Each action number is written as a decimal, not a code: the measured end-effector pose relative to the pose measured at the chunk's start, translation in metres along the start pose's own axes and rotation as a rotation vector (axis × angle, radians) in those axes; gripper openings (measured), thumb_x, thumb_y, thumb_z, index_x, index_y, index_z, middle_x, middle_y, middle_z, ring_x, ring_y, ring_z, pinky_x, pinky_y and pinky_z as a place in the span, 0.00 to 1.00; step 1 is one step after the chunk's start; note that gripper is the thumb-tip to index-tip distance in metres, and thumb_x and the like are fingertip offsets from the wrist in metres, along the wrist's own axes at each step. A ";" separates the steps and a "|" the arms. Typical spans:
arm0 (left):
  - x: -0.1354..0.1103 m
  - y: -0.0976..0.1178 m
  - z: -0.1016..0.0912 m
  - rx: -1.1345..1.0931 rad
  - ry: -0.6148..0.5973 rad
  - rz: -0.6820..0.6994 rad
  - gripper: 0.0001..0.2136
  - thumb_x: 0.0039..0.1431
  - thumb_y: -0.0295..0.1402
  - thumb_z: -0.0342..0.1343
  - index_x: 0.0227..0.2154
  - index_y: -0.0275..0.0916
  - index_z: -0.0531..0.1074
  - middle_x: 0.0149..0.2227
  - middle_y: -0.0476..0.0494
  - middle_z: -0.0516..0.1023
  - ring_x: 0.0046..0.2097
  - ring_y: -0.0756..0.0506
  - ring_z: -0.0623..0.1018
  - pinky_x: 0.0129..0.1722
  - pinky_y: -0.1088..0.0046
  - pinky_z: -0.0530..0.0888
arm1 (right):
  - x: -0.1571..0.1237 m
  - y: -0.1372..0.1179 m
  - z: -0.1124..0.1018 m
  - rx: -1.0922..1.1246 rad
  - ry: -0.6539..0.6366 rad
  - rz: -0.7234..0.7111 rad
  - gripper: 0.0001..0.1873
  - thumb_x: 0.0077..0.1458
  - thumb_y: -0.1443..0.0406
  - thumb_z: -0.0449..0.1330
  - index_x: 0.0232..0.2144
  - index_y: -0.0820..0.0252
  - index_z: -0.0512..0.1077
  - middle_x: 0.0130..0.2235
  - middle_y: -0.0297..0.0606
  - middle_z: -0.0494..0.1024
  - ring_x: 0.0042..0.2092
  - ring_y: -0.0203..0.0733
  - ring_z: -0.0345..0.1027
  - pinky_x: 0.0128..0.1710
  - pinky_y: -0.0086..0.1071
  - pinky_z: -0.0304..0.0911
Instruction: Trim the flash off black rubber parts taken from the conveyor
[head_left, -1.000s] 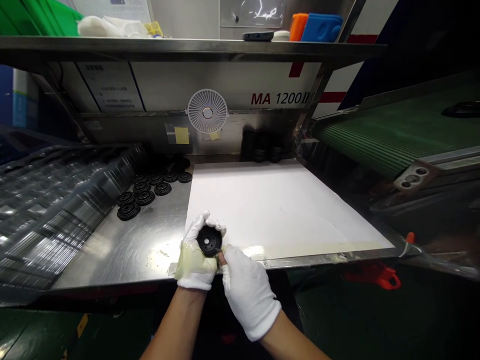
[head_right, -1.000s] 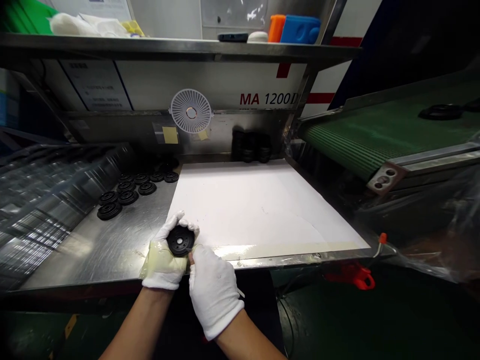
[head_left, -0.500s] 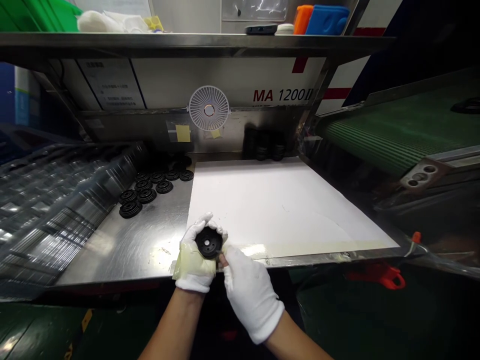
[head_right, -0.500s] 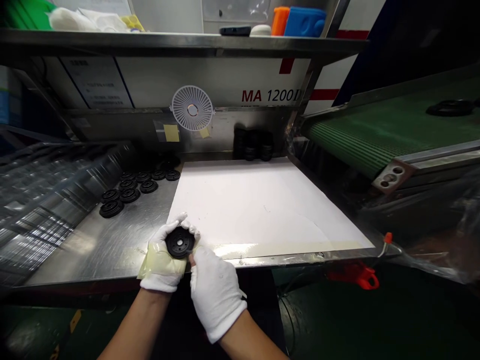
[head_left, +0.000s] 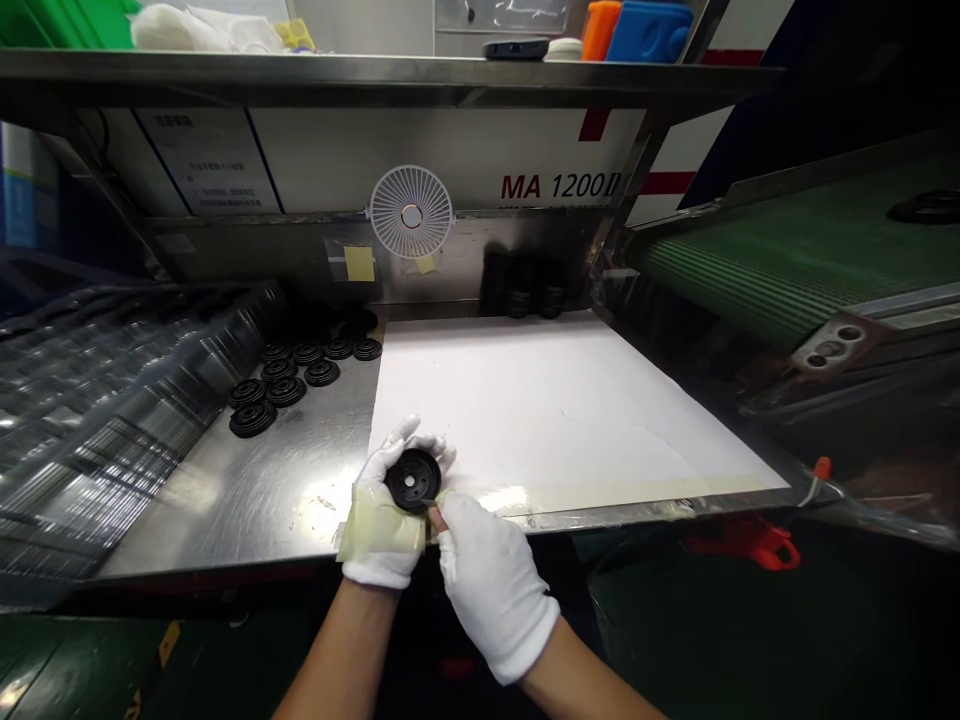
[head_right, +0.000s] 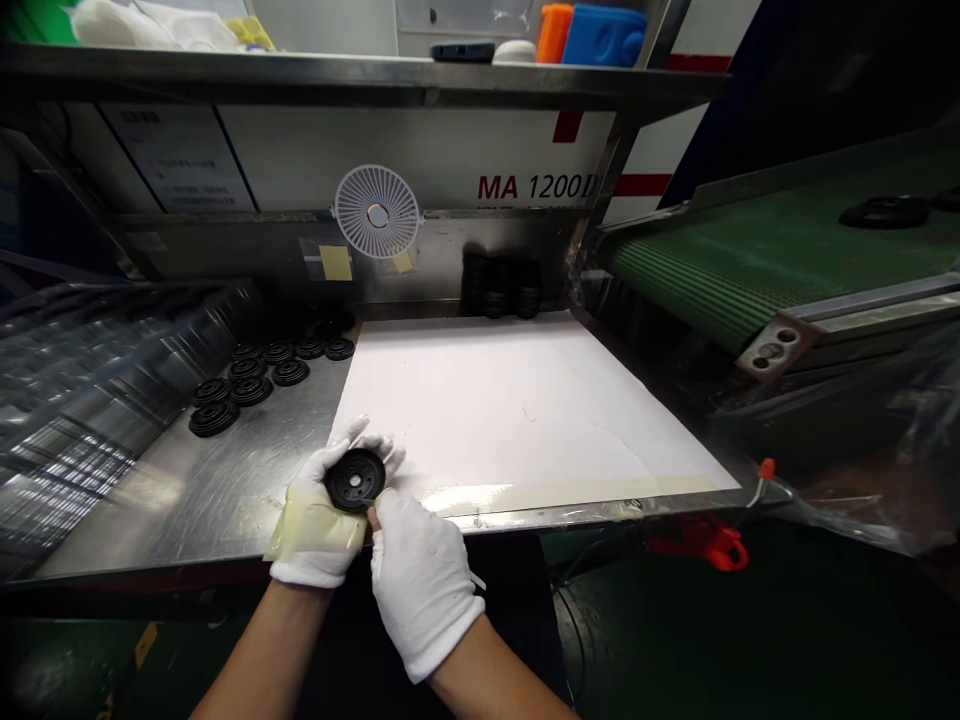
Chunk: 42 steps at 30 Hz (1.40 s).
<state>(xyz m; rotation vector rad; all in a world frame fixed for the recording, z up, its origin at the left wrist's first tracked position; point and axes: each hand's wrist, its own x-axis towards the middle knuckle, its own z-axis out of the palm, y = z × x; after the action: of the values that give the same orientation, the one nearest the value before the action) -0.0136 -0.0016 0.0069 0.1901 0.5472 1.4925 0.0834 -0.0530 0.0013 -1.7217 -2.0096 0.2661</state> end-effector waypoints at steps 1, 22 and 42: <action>-0.001 0.002 -0.001 0.019 -0.014 -0.062 0.15 0.51 0.27 0.52 0.44 0.32 0.72 0.35 0.37 0.75 0.41 0.40 0.75 0.41 0.58 0.76 | 0.001 0.003 -0.001 0.000 0.001 0.003 0.09 0.60 0.65 0.47 0.31 0.55 0.66 0.28 0.32 0.73 0.27 0.39 0.65 0.27 0.34 0.45; -0.002 -0.004 0.004 -0.060 0.088 0.087 0.08 0.52 0.25 0.54 0.36 0.33 0.72 0.27 0.46 0.71 0.32 0.50 0.73 0.38 0.69 0.75 | 0.000 0.004 -0.001 0.001 -0.002 0.030 0.11 0.61 0.64 0.46 0.30 0.55 0.65 0.27 0.32 0.72 0.26 0.38 0.63 0.26 0.33 0.44; -0.003 -0.002 0.009 -0.089 0.043 -0.027 0.07 0.51 0.26 0.55 0.34 0.31 0.73 0.26 0.46 0.69 0.29 0.51 0.71 0.33 0.73 0.74 | -0.001 0.006 -0.005 0.007 -0.012 0.051 0.08 0.59 0.67 0.48 0.30 0.55 0.66 0.27 0.32 0.72 0.27 0.38 0.64 0.27 0.33 0.44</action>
<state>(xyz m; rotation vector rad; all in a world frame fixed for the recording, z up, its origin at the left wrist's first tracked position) -0.0075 -0.0026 0.0141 0.0811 0.5144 1.4938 0.0915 -0.0538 0.0026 -1.7724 -1.9725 0.3009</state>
